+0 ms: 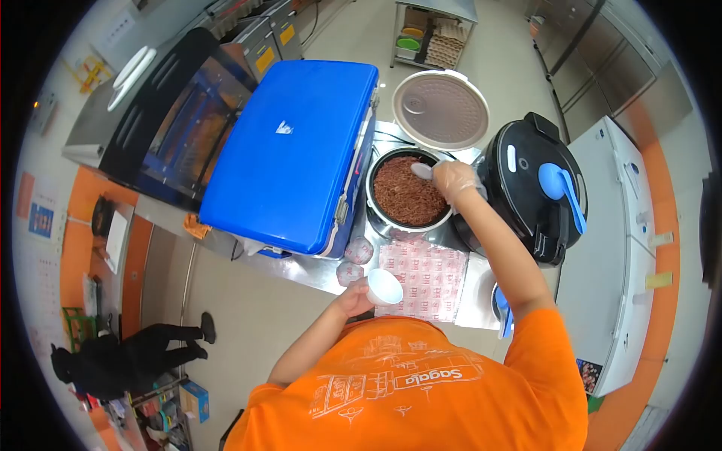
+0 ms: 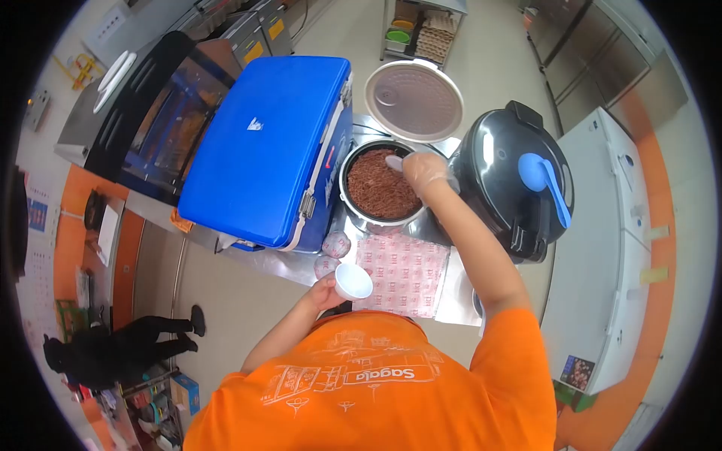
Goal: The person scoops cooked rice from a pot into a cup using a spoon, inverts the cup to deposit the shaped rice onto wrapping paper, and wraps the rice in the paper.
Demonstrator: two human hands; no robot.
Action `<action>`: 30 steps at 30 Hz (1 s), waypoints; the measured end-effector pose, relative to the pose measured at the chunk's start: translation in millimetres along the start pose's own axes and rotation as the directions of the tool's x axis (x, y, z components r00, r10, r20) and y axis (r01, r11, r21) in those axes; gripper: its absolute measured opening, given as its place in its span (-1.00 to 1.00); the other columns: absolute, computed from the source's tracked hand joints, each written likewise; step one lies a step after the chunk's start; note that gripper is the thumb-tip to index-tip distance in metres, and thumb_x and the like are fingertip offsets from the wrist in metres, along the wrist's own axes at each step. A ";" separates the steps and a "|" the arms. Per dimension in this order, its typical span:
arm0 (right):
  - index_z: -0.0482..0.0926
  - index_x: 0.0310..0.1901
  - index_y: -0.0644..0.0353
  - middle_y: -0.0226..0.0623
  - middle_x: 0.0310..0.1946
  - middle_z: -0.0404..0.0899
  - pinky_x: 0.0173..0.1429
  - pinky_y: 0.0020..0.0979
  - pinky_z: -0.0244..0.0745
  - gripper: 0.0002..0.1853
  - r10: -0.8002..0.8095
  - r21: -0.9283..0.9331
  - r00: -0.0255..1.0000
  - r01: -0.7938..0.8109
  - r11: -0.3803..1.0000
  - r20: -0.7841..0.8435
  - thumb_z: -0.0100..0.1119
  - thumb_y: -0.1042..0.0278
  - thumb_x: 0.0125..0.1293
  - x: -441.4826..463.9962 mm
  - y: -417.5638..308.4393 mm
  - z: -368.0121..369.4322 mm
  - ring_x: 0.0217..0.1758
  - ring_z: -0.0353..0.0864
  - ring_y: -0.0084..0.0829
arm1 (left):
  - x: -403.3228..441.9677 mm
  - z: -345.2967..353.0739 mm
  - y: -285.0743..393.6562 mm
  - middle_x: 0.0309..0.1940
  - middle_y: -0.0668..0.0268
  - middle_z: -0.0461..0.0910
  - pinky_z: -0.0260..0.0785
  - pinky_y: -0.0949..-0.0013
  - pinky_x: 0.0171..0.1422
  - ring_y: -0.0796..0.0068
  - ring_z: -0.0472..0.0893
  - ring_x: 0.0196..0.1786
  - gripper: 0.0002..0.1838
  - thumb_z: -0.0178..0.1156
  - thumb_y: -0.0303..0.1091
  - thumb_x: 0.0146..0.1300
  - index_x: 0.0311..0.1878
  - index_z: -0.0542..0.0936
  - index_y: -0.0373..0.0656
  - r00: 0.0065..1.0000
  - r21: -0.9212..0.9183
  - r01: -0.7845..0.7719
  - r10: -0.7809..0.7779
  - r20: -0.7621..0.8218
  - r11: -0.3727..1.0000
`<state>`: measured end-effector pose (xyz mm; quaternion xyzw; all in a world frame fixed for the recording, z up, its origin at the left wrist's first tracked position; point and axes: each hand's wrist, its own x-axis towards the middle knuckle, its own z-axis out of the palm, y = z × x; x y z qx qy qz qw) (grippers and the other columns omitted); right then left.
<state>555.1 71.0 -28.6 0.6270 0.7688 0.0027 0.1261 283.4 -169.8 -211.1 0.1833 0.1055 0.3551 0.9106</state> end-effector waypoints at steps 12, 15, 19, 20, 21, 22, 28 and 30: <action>0.83 -0.20 0.17 0.01 -0.15 0.81 0.08 -0.10 0.72 -0.74 -0.145 -0.005 0.983 0.146 0.989 0.114 0.14 0.30 0.40 1.6 4.1 19.1 -0.02 0.84 -0.06 | -6.9 -8.5 -13.6 0.46 0.07 0.49 0.20 -0.02 0.67 0.13 0.46 0.53 -0.07 0.45 -0.01 0.24 0.56 0.33 -0.31 0.998 0.108 0.039 -0.033 -0.062 0.993; 0.84 -0.20 0.12 0.02 -0.14 0.80 0.09 -0.09 0.71 -0.80 -0.071 0.015 0.997 0.071 0.997 -0.004 0.20 0.38 0.35 9.6 5.3 -4.6 0.00 0.83 -0.04 | 3.6 1.4 -3.5 0.47 0.09 0.50 0.19 0.01 0.68 0.16 0.46 0.53 -0.10 0.40 -0.06 0.29 0.58 0.30 -0.30 1.000 0.090 0.007 -0.007 -0.002 0.996; 0.75 -0.06 0.30 0.18 -0.01 0.73 0.22 0.01 0.63 -0.77 -0.078 0.182 0.997 0.072 0.981 0.023 0.22 0.36 0.40 -6.3 -39.5 -16.1 0.14 0.73 0.10 | 12.5 0.5 -4.4 0.44 0.10 0.51 0.25 -0.04 0.64 0.15 0.49 0.50 -0.28 0.29 -0.21 0.42 0.55 0.33 -0.28 0.996 0.043 -0.044 0.041 0.084 0.998; 0.75 -0.04 0.29 0.17 0.00 0.73 0.24 0.05 0.61 -0.76 -0.049 0.223 0.998 0.038 0.974 0.041 0.23 0.35 0.39 -10.9 -52.9 -11.6 0.13 0.72 0.14 | 17.2 -0.4 -5.0 0.41 0.11 0.54 0.28 -0.06 0.62 0.15 0.51 0.49 -0.33 0.30 -0.22 0.42 0.51 0.38 -0.27 0.994 0.044 -0.060 0.055 0.099 0.997; 0.74 -0.02 0.30 0.19 -0.01 0.72 0.21 0.08 0.59 -0.75 -0.060 0.259 0.997 0.044 0.965 0.057 0.21 0.39 0.36 -18.6 -60.1 -6.9 0.12 0.71 0.18 | 24.3 0.4 -7.2 0.41 0.11 0.54 0.31 -0.06 0.60 0.13 0.51 0.48 -0.30 0.32 -0.19 0.40 0.52 0.36 -0.26 0.990 0.037 -0.052 0.046 0.134 0.998; 0.73 -0.05 0.32 0.23 -0.04 0.72 0.16 0.11 0.59 -0.75 -0.120 0.240 0.993 0.113 0.964 0.016 0.23 0.40 0.31 -9.0 -48.1 24.2 0.08 0.70 0.23 | 26.8 -0.7 -1.9 0.41 0.11 0.54 0.33 -0.06 0.57 0.11 0.51 0.48 -0.26 0.35 -0.17 0.38 0.53 0.35 -0.24 0.984 0.037 -0.041 0.034 0.176 0.998; 0.76 -0.14 0.39 0.27 -0.10 0.72 0.14 0.04 0.62 -0.69 0.010 0.186 0.999 -0.020 0.982 0.052 0.28 0.25 0.34 -20.2 -44.3 -18.4 0.06 0.73 0.21 | 25.4 -18.0 -11.0 0.34 0.16 0.57 0.34 -0.06 0.51 0.17 0.53 0.42 -0.25 0.41 -0.10 0.30 0.49 0.39 -0.14 0.995 0.099 -0.066 0.058 0.079 0.993; 0.77 -0.14 0.39 0.27 -0.09 0.72 0.13 0.01 0.63 -0.68 -0.032 0.177 0.999 0.024 0.984 0.038 0.26 0.24 0.36 -12.4 -49.9 -16.6 0.08 0.73 0.19 | 20.7 -24.8 -11.6 0.34 0.16 0.56 0.33 -0.04 0.51 0.17 0.52 0.43 -0.22 0.42 -0.07 0.28 0.50 0.39 -0.13 0.996 0.102 -0.067 0.061 0.060 0.993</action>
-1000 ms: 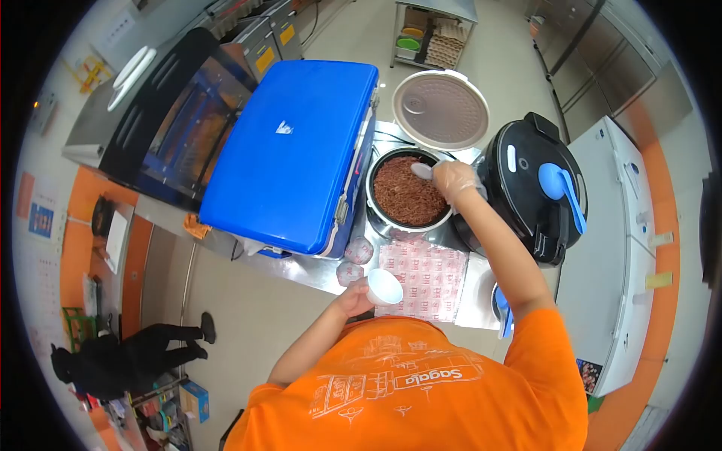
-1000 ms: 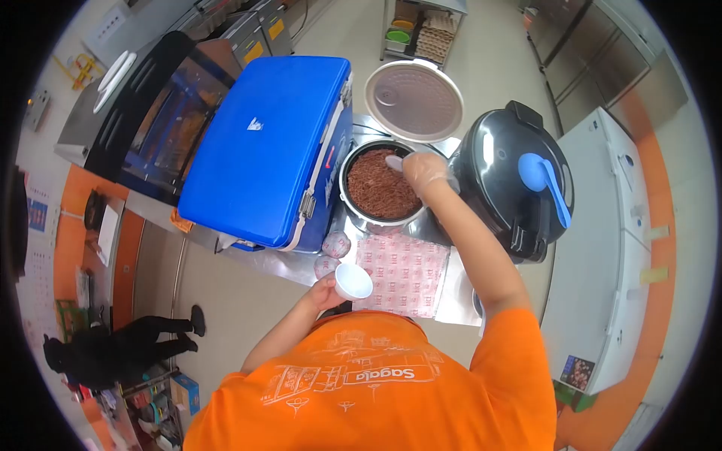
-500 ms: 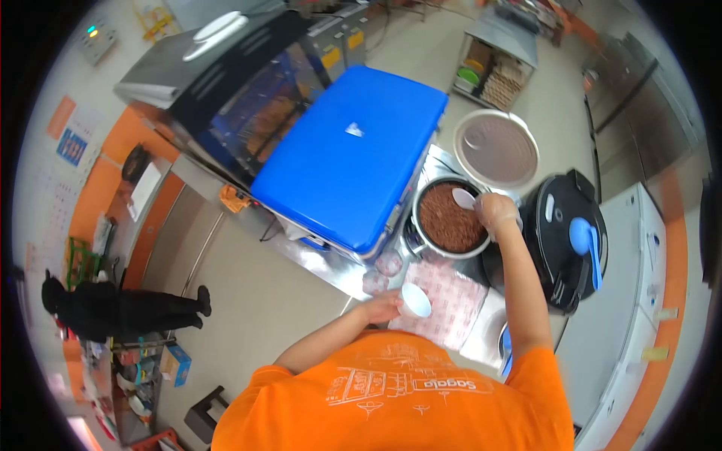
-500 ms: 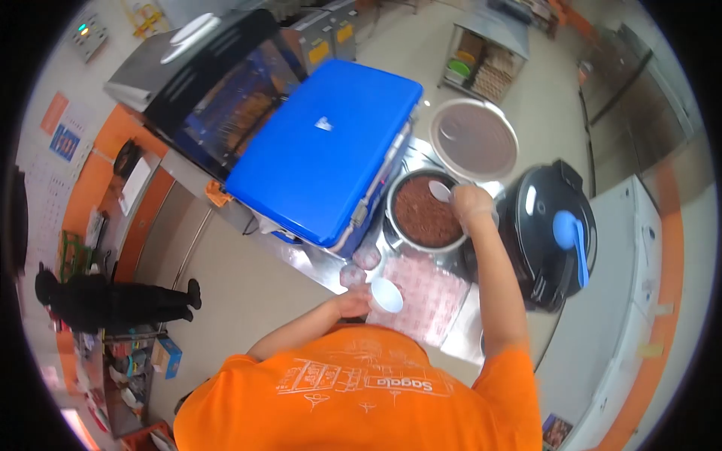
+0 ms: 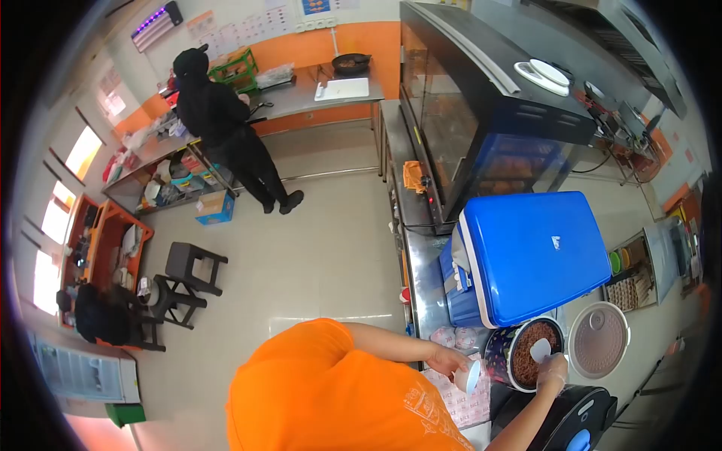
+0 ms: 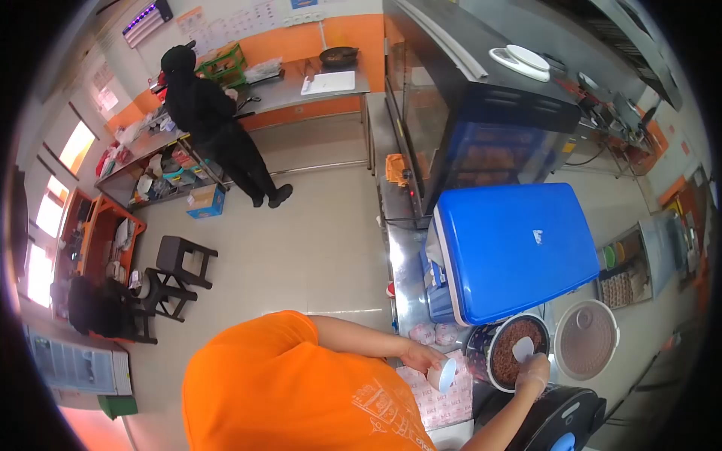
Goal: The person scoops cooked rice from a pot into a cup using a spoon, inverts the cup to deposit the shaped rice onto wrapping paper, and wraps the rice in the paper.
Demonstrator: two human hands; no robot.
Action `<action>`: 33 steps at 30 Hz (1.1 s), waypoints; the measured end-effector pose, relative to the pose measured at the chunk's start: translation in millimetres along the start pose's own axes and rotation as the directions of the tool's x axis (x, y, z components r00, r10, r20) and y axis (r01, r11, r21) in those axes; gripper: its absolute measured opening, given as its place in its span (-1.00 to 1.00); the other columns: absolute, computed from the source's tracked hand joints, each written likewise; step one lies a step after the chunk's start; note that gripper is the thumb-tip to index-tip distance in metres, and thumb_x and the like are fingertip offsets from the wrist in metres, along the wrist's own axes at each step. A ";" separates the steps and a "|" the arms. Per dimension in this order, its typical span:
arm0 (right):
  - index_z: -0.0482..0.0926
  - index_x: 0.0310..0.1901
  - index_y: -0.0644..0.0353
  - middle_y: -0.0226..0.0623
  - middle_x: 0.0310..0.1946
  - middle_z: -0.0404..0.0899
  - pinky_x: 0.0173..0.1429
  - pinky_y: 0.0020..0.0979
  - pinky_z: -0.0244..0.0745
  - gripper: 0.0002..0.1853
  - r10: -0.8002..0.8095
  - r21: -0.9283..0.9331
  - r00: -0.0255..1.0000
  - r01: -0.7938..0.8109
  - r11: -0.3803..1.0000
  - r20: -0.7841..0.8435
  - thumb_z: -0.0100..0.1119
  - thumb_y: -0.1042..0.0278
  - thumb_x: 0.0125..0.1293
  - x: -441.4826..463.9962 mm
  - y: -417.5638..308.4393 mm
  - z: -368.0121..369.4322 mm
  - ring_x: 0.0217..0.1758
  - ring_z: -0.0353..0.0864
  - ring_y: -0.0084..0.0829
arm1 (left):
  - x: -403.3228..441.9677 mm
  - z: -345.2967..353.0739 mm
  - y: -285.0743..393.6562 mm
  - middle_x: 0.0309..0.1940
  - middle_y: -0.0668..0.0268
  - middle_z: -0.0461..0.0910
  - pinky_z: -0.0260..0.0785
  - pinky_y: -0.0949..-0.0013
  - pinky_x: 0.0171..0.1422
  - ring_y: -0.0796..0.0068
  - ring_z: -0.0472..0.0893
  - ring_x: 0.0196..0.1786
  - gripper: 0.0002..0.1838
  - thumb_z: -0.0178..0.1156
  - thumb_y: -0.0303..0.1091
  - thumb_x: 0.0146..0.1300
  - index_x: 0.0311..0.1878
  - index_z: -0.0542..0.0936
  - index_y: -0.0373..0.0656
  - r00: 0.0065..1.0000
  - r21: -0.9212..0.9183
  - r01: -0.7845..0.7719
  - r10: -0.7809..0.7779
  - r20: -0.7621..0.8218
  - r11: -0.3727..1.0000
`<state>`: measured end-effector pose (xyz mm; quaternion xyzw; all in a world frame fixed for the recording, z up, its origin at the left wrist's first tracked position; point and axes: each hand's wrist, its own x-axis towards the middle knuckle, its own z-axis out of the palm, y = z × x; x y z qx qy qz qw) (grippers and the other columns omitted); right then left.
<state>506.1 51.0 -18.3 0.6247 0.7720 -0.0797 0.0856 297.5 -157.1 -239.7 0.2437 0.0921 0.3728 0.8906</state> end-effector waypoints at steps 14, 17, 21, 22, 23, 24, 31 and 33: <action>0.78 -0.20 0.42 0.32 -0.14 0.71 0.03 0.03 0.62 -0.79 -0.073 -0.007 0.995 0.074 0.997 0.060 0.25 0.44 0.30 2.3 -6.2 30.0 0.04 0.76 0.17 | -30.0 11.5 3.9 0.34 0.09 0.57 0.33 -0.06 0.54 0.10 0.52 0.44 -0.25 0.44 -0.12 0.29 0.47 0.42 -0.20 0.996 -0.072 -0.086 0.085 -0.023 0.994; 0.77 -0.20 0.42 0.32 -0.15 0.71 0.04 0.04 0.62 -0.74 -0.047 -0.061 0.997 0.050 0.997 0.053 0.23 0.36 0.32 27.9 11.2 40.1 0.03 0.75 0.21 | -26.6 20.1 13.8 0.33 0.09 0.58 0.35 -0.07 0.52 0.09 0.53 0.42 -0.27 0.44 -0.13 0.30 0.46 0.42 -0.19 0.998 -0.036 -0.069 0.069 -0.010 0.997; 0.72 -0.12 0.44 0.31 -0.13 0.72 0.04 0.06 0.60 -0.73 0.015 -0.032 0.999 -0.016 0.999 -0.029 0.10 0.42 0.38 -12.9 8.1 -5.5 0.03 0.74 0.24 | -24.3 27.1 21.2 0.32 0.11 0.57 0.37 -0.07 0.50 0.10 0.53 0.41 -0.29 0.43 -0.16 0.29 0.45 0.43 -0.19 0.996 -0.033 -0.072 0.074 0.056 0.997; 0.69 -0.11 0.45 0.29 -0.13 0.72 0.04 0.07 0.59 -0.73 0.081 0.030 0.993 -0.079 0.996 -0.084 0.08 0.42 0.39 -17.3 24.8 -5.5 0.01 0.74 0.23 | -16.7 26.9 14.4 0.32 0.11 0.58 0.37 -0.07 0.50 0.10 0.54 0.41 -0.29 0.44 -0.15 0.29 0.44 0.44 -0.19 0.996 -0.072 -0.073 0.077 0.048 0.995; 0.66 -0.09 0.45 0.28 -0.13 0.73 0.05 0.07 0.57 -0.73 0.131 0.115 0.982 -0.115 0.987 -0.137 0.07 0.42 0.40 -14.4 36.9 7.9 0.00 0.75 0.22 | -13.7 20.9 9.9 0.31 0.11 0.58 0.38 -0.07 0.50 0.10 0.54 0.41 -0.29 0.44 -0.15 0.28 0.43 0.44 -0.19 0.996 -0.092 -0.083 0.085 0.019 0.992; 0.65 -0.09 0.45 0.26 -0.13 0.72 0.05 0.08 0.57 -0.74 0.127 0.162 0.973 -0.096 0.982 -0.194 0.07 0.42 0.40 -11.2 46.1 23.4 0.00 0.74 0.21 | -19.8 15.7 6.8 0.31 0.11 0.58 0.38 -0.07 0.50 0.10 0.54 0.40 -0.29 0.45 -0.14 0.27 0.42 0.45 -0.19 0.995 -0.112 -0.104 0.103 -0.015 0.988; 0.62 -0.04 0.62 0.10 -0.08 0.73 0.03 -0.13 0.51 -0.69 0.521 0.702 0.853 -0.359 0.616 -0.021 0.03 0.54 0.31 -22.2 27.9 46.8 -0.17 0.58 -0.26 | -12.4 14.3 5.9 0.31 0.14 0.58 0.38 -0.08 0.48 0.12 0.54 0.40 -0.25 0.44 -0.07 0.28 0.45 0.41 -0.16 0.999 -0.064 -0.040 0.042 0.033 0.997; 0.60 -0.07 0.62 0.10 -0.16 0.70 0.01 -0.11 0.52 -0.74 0.419 0.592 0.908 -0.341 0.730 0.007 0.09 0.58 0.30 5.9 65.3 85.6 -0.18 0.56 -0.26 | -13.0 13.2 6.5 0.32 0.14 0.57 0.37 -0.05 0.49 0.12 0.54 0.41 -0.25 0.43 -0.07 0.28 0.46 0.41 -0.17 0.998 -0.049 -0.048 0.050 0.034 0.998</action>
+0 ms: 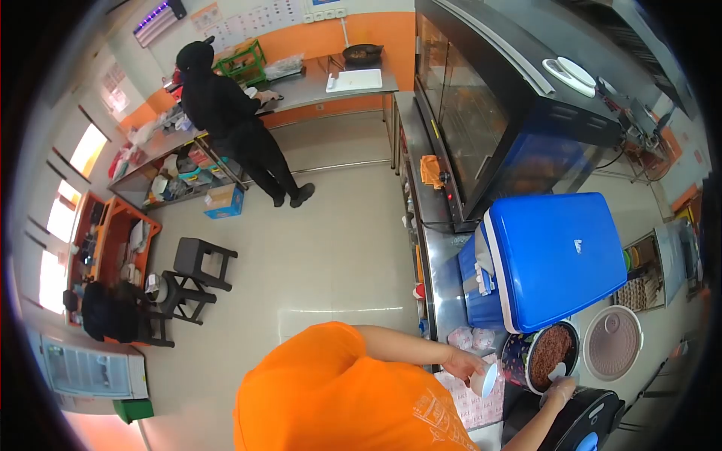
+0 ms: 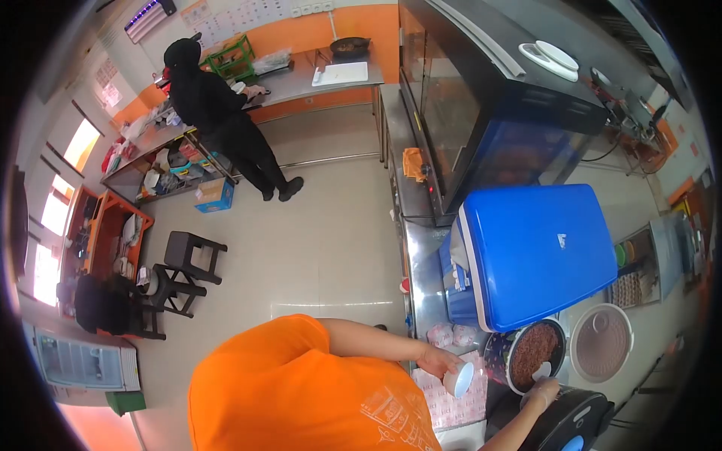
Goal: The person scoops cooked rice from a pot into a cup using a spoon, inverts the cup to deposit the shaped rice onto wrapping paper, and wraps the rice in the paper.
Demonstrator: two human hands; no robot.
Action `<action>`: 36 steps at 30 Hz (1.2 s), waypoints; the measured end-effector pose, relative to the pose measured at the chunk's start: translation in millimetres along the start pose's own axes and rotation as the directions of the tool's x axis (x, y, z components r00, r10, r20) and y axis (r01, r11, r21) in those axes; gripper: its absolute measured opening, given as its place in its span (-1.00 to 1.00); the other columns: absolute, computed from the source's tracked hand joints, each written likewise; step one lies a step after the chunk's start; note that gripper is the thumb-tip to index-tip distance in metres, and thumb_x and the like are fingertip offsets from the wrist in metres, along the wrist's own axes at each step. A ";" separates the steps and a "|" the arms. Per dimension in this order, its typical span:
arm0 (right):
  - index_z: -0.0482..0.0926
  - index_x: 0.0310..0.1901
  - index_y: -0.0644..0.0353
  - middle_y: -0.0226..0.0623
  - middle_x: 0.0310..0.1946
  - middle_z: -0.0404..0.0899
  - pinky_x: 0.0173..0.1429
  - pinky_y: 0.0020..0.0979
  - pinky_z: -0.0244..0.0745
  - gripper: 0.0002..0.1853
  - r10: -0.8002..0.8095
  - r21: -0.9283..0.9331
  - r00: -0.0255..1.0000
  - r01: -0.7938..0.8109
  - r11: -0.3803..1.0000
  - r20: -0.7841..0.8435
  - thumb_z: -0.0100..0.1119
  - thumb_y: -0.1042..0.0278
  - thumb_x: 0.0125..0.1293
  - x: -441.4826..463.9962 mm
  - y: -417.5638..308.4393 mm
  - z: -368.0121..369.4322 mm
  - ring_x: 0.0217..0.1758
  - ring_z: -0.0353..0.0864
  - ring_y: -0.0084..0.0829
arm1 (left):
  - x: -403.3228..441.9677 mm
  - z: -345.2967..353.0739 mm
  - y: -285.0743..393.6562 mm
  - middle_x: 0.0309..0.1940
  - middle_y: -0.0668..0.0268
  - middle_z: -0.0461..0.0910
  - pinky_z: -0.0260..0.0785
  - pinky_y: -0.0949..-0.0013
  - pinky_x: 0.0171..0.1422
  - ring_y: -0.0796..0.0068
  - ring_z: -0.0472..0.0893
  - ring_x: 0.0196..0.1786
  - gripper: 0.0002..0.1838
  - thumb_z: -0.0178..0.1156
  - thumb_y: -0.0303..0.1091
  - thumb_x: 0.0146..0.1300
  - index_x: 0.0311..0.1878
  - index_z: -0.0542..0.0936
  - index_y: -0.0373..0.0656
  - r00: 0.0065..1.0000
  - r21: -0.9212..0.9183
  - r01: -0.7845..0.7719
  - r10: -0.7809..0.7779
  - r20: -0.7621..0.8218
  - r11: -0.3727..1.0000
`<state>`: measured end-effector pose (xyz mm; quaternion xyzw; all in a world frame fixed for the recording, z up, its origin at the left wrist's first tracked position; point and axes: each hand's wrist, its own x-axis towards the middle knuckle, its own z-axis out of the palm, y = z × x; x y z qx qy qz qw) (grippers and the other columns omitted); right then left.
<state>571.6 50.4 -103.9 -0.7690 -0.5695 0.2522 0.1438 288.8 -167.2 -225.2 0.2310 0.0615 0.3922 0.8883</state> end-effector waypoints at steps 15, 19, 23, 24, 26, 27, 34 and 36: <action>0.80 -0.03 0.24 0.15 -0.03 0.75 0.24 -0.02 0.63 -0.70 -0.018 -0.592 0.999 0.039 0.805 0.042 0.13 0.26 0.46 -35.9 -47.1 -44.6 0.12 0.75 0.12 | -44.0 29.1 15.4 0.50 0.00 0.43 0.24 -0.07 0.62 0.05 0.45 0.53 -0.05 0.48 -0.09 0.22 0.58 0.26 -0.27 0.991 0.045 0.073 -0.067 -0.114 0.996; 0.80 -0.01 0.25 0.11 0.02 0.75 0.27 -0.01 0.62 -0.72 -0.055 -0.410 0.998 0.067 0.909 0.043 0.17 0.31 0.45 -28.9 -40.0 -21.3 0.17 0.73 0.09 | -41.2 29.3 18.3 0.49 -0.01 0.43 0.24 -0.07 0.62 0.06 0.46 0.52 -0.04 0.48 -0.04 0.19 0.56 0.28 -0.27 0.987 0.033 0.070 -0.064 -0.147 0.997; 0.78 0.04 0.23 0.09 0.04 0.75 0.26 -0.05 0.64 -0.70 -0.038 -0.387 0.992 0.081 0.919 0.116 0.17 0.32 0.44 -20.0 -41.6 -14.0 0.17 0.75 0.05 | -36.4 21.2 13.2 0.44 0.03 0.49 0.22 -0.03 0.64 0.09 0.47 0.50 -0.08 0.47 -0.04 0.21 0.53 0.32 -0.29 0.983 0.039 0.064 -0.056 -0.176 0.997; 0.79 0.03 0.23 0.09 0.04 0.75 0.25 -0.07 0.65 -0.72 -0.037 -0.367 0.995 0.070 0.927 0.097 0.21 0.36 0.41 -20.6 -44.2 -14.2 0.16 0.75 0.04 | -34.1 24.2 13.8 0.43 0.03 0.49 0.22 -0.04 0.64 0.09 0.47 0.50 -0.08 0.47 -0.04 0.20 0.53 0.32 -0.29 0.981 0.043 0.055 -0.046 -0.190 0.998; 0.80 0.02 0.23 0.09 0.03 0.76 0.24 -0.08 0.66 -0.73 -0.051 -0.369 0.992 0.092 0.925 0.118 0.25 0.41 0.36 -22.5 -46.9 -14.1 0.16 0.76 0.03 | -33.9 20.7 13.8 0.43 0.03 0.49 0.25 -0.05 0.62 0.07 0.48 0.50 -0.08 0.45 -0.03 0.21 0.53 0.32 -0.29 0.980 0.056 0.075 -0.063 -0.189 0.996; 0.80 0.01 0.22 0.09 0.03 0.76 0.24 -0.08 0.66 -0.73 -0.065 -0.390 0.985 0.124 0.912 0.160 0.26 0.43 0.34 -24.3 -46.1 -14.6 0.16 0.76 0.03 | -34.2 22.1 17.3 0.44 0.02 0.48 0.27 -0.05 0.61 0.07 0.48 0.50 -0.08 0.43 -0.04 0.21 0.55 0.30 -0.29 0.981 0.067 0.090 -0.077 -0.180 0.994; 0.80 -0.05 0.32 0.13 0.00 0.76 0.20 -0.07 0.66 -0.65 -0.011 -0.301 0.956 0.103 0.948 0.293 0.05 0.28 0.48 -14.4 -47.9 1.3 0.09 0.79 0.03 | -24.3 27.9 20.3 0.41 0.09 0.52 0.29 -0.01 0.59 0.12 0.49 0.49 -0.12 0.40 -0.02 0.25 0.52 0.34 -0.30 0.977 0.109 0.101 -0.078 -0.197 0.989; 0.79 -0.05 0.33 0.13 -0.02 0.76 0.20 -0.06 0.65 -0.60 0.060 -0.263 0.919 0.048 0.964 0.390 -0.01 0.25 0.52 -34.0 -74.9 -22.5 0.07 0.80 0.05 | -17.2 30.3 20.0 0.43 0.09 0.49 0.30 -0.02 0.58 0.13 0.48 0.49 -0.13 0.37 -0.01 0.28 0.54 0.32 -0.28 0.976 0.093 0.083 -0.062 -0.208 0.992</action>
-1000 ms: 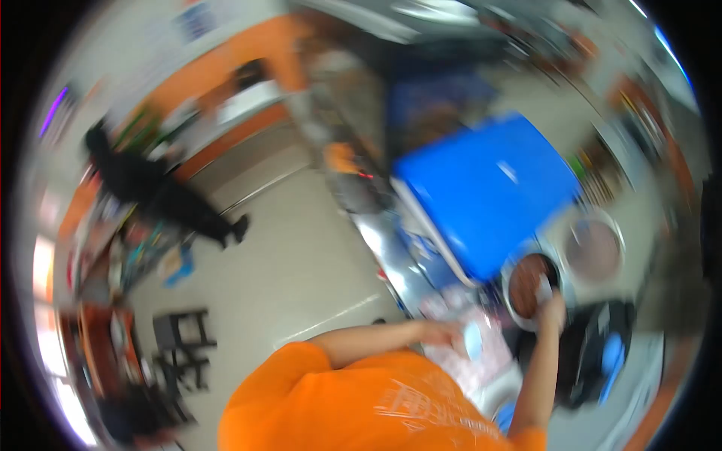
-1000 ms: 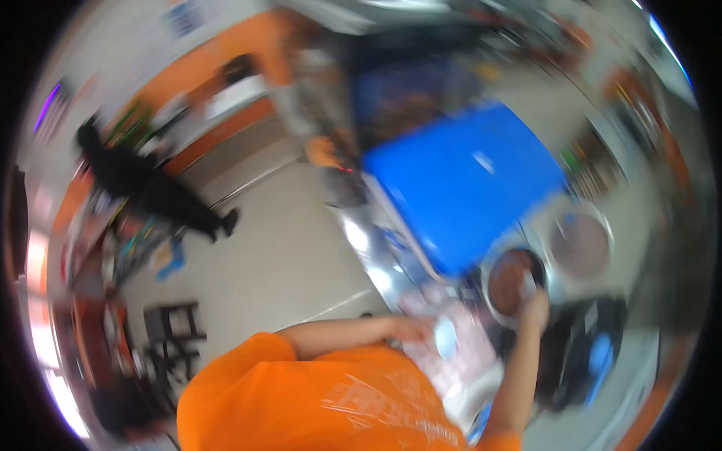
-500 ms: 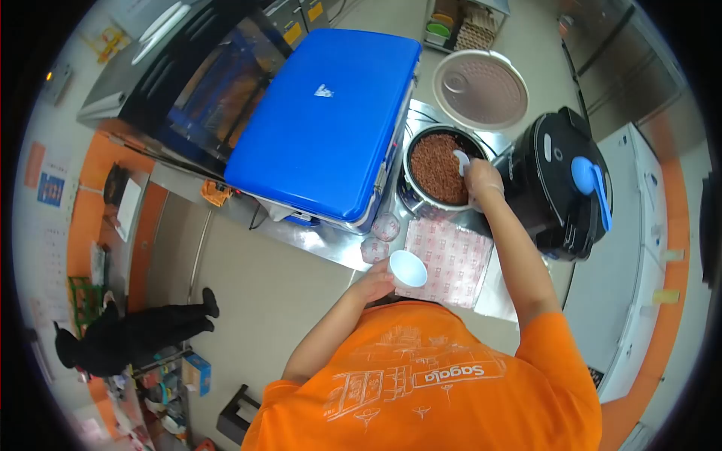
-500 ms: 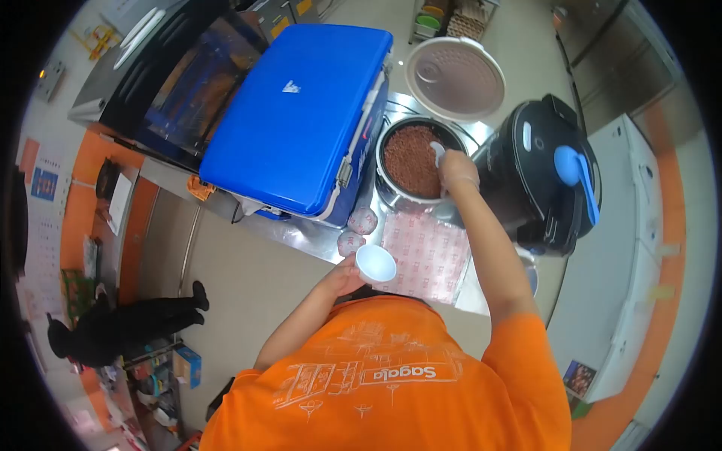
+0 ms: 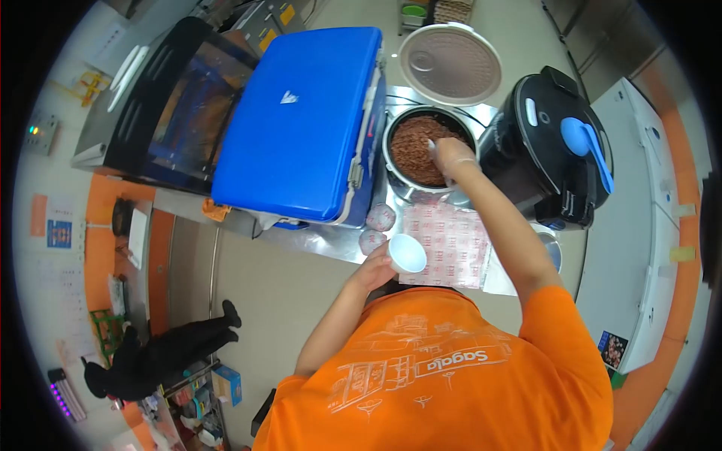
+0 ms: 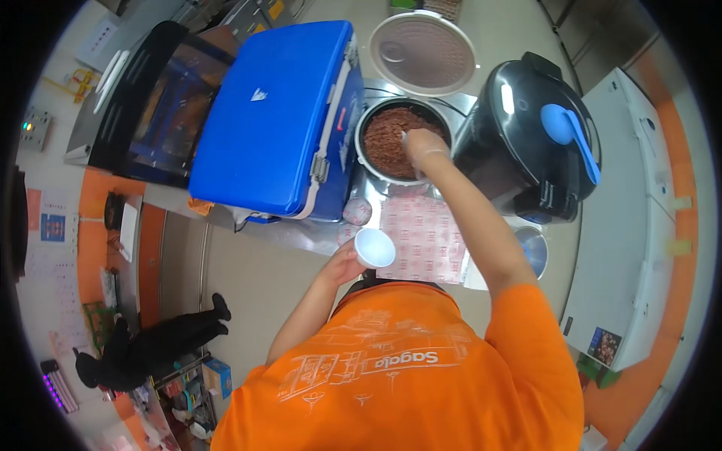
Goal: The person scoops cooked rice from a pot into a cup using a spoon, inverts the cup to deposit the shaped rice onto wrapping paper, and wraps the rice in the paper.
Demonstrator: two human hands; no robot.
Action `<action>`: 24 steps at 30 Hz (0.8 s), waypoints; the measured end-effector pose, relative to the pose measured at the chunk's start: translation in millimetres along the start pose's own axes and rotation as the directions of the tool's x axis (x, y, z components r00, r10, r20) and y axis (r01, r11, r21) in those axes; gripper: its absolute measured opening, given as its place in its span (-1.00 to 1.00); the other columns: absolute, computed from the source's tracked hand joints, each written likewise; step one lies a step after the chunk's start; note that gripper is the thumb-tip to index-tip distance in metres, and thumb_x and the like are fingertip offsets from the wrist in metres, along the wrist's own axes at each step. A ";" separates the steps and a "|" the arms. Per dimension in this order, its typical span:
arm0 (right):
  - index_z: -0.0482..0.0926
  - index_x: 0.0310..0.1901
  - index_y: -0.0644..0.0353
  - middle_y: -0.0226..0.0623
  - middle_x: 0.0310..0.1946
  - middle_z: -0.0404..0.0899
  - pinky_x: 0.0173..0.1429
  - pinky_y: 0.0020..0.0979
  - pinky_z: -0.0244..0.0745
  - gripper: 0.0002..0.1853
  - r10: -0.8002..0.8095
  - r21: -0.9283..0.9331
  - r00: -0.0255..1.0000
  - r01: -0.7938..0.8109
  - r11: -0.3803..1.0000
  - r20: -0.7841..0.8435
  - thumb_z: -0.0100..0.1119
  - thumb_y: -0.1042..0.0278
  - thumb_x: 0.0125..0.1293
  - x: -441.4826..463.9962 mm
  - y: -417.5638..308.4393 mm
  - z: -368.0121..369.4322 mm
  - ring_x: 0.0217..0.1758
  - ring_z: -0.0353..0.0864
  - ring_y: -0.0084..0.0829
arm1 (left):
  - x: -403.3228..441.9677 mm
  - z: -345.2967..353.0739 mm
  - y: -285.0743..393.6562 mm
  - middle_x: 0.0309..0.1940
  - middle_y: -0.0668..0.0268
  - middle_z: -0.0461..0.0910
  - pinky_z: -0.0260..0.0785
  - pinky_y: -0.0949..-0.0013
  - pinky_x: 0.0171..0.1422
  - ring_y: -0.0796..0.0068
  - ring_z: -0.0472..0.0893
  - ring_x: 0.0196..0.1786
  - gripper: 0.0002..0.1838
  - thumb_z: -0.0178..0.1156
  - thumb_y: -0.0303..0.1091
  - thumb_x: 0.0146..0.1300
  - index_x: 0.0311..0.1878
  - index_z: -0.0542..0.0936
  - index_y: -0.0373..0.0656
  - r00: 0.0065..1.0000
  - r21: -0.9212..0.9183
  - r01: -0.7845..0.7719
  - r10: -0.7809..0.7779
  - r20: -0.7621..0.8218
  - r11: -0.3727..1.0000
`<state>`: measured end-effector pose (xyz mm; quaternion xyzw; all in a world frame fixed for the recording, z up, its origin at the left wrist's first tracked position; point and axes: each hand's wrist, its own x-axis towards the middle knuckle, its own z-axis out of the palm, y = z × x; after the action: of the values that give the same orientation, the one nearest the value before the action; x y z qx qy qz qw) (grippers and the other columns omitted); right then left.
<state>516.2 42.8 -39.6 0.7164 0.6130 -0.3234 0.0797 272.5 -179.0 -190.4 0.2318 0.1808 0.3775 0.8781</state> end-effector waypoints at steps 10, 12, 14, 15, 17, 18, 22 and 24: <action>0.72 -0.14 0.40 0.26 -0.16 0.72 0.06 0.09 0.57 -0.60 -0.358 -0.189 0.891 0.314 0.930 -0.279 0.33 0.10 0.44 48.6 44.3 37.1 -0.03 0.74 0.23 | 35.4 -22.7 -40.1 0.32 0.13 0.62 0.35 -0.10 0.54 0.16 0.60 0.37 -0.36 0.11 0.05 0.48 0.43 0.47 -0.22 0.999 -0.220 -0.021 0.027 0.027 0.975; 0.75 -0.16 0.38 0.26 -0.14 0.72 0.07 0.14 0.56 -0.57 -0.344 -0.147 0.905 0.316 0.937 -0.251 0.30 0.04 0.42 36.9 31.5 27.8 0.01 0.71 0.27 | 48.6 -20.7 -40.6 0.30 0.13 0.64 0.39 -0.09 0.48 0.18 0.61 0.34 -0.34 0.07 0.09 0.47 0.40 0.48 -0.25 0.999 -0.154 0.012 -0.005 0.050 0.988; 0.73 -0.20 0.43 0.31 -0.21 0.69 0.00 0.14 0.52 -0.54 -0.386 -0.165 0.894 0.356 0.920 -0.227 0.17 0.06 0.49 63.7 43.5 39.2 -0.02 0.68 0.32 | 49.7 2.7 -21.3 0.25 0.14 0.66 0.43 -0.06 0.43 0.18 0.63 0.30 -0.34 0.09 0.10 0.44 0.39 0.49 -0.22 0.996 -0.126 0.017 -0.006 0.091 0.992; 0.73 -0.21 0.45 0.33 -0.21 0.68 -0.01 0.13 0.51 -0.54 -0.429 -0.194 0.877 0.392 0.899 -0.217 0.16 0.08 0.50 66.8 42.6 39.2 -0.01 0.68 0.31 | 52.2 -0.6 -20.8 0.25 0.15 0.65 0.43 -0.07 0.42 0.19 0.63 0.29 -0.36 0.07 0.08 0.46 0.41 0.47 -0.19 0.994 -0.128 0.013 0.001 0.107 0.992; 0.72 -0.23 0.46 0.34 -0.22 0.67 -0.03 0.13 0.50 -0.54 -0.469 -0.193 0.857 0.433 0.880 -0.214 0.14 0.10 0.52 69.3 47.0 43.0 -0.01 0.68 0.30 | 57.9 -3.8 -22.2 0.25 0.18 0.63 0.45 -0.08 0.40 0.21 0.62 0.28 -0.40 0.03 0.04 0.50 0.45 0.43 -0.13 0.986 -0.135 0.037 -0.015 0.164 0.990; 0.72 -0.24 0.46 0.35 -0.23 0.66 -0.03 0.12 0.49 -0.54 -0.472 -0.165 0.853 0.444 0.881 -0.223 0.14 0.11 0.52 69.4 50.8 44.1 -0.01 0.68 0.29 | 54.3 4.2 -15.1 0.27 0.18 0.61 0.46 -0.10 0.39 0.20 0.61 0.29 -0.39 0.02 0.05 0.50 0.47 0.41 -0.09 0.993 -0.129 0.014 0.001 0.116 0.992; 0.72 -0.24 0.45 0.33 -0.25 0.67 -0.05 0.10 0.48 -0.55 -0.466 -0.148 0.863 0.444 0.884 -0.194 0.14 0.12 0.54 82.5 57.4 48.2 -0.04 0.69 0.28 | 37.1 35.7 17.7 0.34 0.17 0.54 0.47 -0.15 0.36 0.17 0.58 0.33 -0.36 -0.01 0.12 0.51 0.53 0.34 0.03 0.999 -0.101 -0.039 0.042 0.026 0.994; 0.73 -0.25 0.43 0.28 -0.29 0.68 -0.06 0.08 0.50 -0.57 -0.480 -0.151 0.852 0.457 0.877 -0.209 0.15 0.13 0.53 76.6 53.0 48.1 -0.13 0.70 0.27 | 40.6 31.9 16.1 0.37 0.17 0.51 0.48 -0.17 0.35 0.16 0.58 0.33 -0.33 -0.03 0.18 0.53 0.55 0.31 0.04 0.998 -0.099 -0.042 0.046 0.033 0.994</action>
<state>550.9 69.1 -134.9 0.5744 0.7890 -0.2141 -0.0421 305.3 -147.5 -161.1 0.1990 0.1412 0.4009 0.8830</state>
